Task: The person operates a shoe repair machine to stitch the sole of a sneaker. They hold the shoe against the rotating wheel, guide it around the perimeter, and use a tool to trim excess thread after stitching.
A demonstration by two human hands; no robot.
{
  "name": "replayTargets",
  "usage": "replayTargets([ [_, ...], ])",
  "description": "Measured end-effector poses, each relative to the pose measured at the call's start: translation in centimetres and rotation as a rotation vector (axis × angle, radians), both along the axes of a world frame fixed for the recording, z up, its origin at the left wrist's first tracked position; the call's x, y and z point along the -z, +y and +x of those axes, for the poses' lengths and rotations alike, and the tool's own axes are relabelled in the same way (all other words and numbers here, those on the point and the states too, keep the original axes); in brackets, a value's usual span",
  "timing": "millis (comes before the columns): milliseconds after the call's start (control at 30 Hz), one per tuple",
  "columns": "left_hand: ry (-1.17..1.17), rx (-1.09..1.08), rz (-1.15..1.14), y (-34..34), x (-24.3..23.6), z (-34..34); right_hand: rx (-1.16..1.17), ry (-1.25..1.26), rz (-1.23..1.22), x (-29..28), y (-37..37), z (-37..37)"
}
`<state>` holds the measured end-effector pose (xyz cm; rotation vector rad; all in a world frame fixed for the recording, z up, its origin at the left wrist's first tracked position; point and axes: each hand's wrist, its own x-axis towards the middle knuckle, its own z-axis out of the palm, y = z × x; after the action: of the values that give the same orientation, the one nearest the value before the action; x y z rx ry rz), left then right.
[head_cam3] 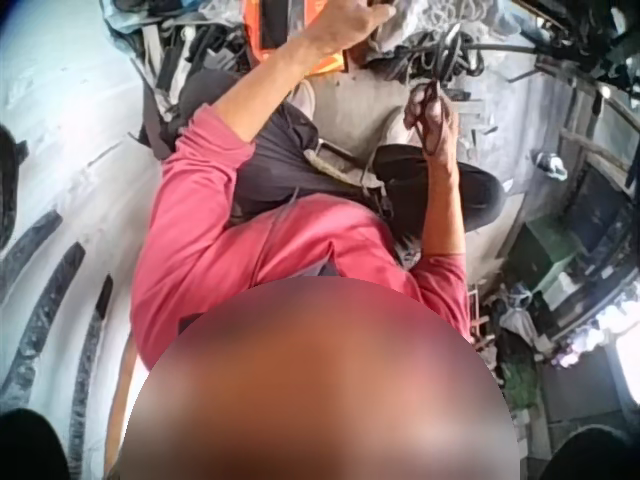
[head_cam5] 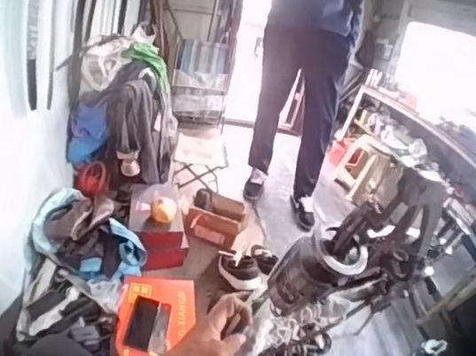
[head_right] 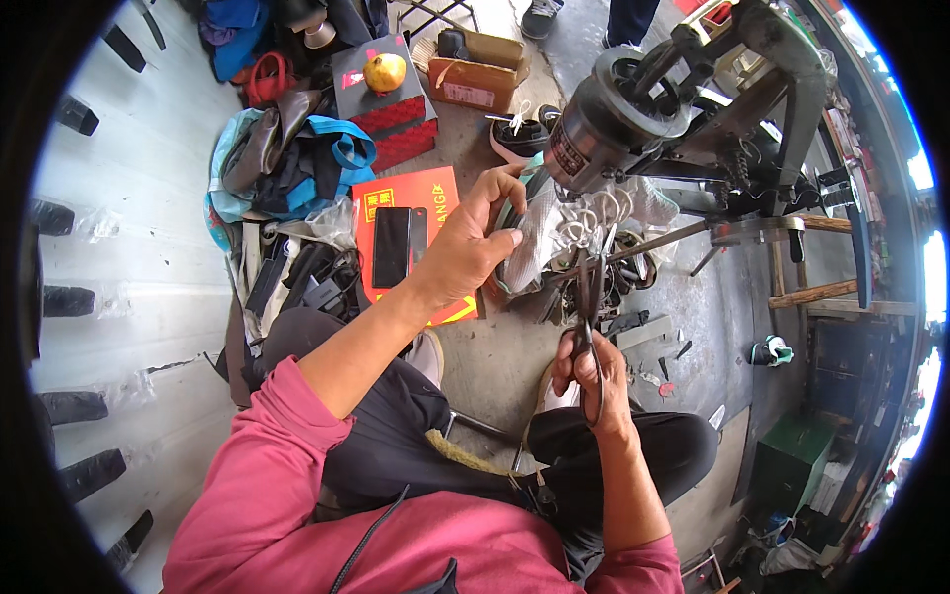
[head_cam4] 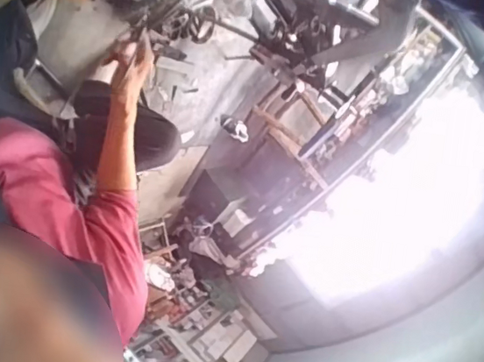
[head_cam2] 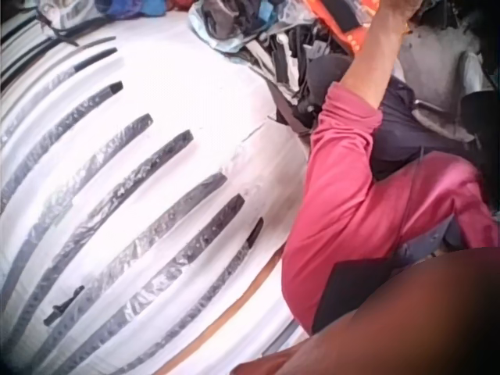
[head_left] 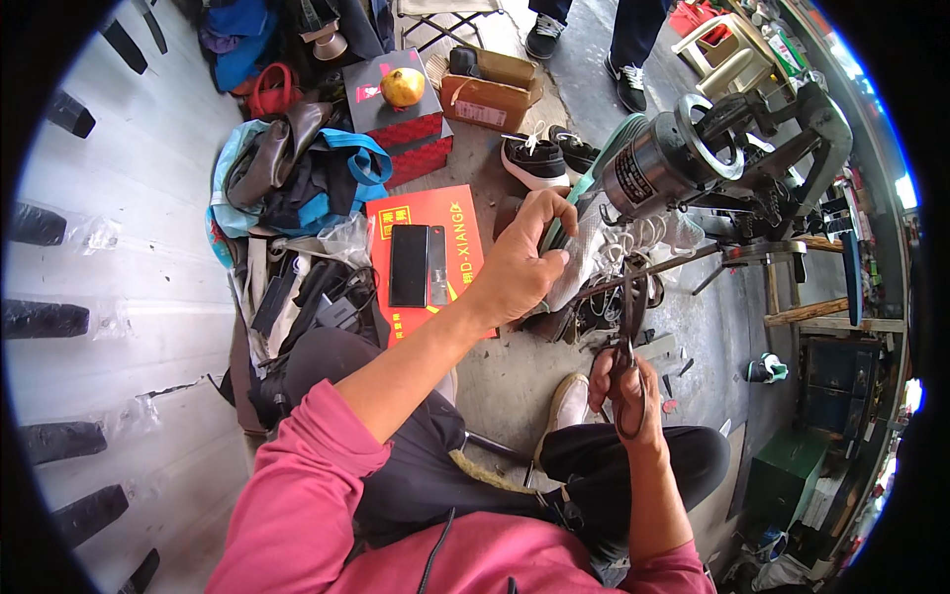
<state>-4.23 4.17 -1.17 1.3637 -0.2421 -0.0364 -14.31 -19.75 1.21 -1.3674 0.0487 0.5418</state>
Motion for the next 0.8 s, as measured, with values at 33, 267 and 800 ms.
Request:
replayTargets([
  [33, -0.043, -0.014, -0.001, -0.2, 0.2, 0.3, -0.062, 0.009, 0.016, -0.4, 0.1, 0.4],
  [267, -0.051, -0.053, -0.150, -0.9, 0.0, 0.8, -0.231, 0.199, 0.155, -0.8, 1.1, 2.2],
  [800, 0.002, -0.043, -0.132, -0.9, 0.6, 0.5, -0.192, 0.303, 0.208, -1.2, 2.5, 3.9],
])
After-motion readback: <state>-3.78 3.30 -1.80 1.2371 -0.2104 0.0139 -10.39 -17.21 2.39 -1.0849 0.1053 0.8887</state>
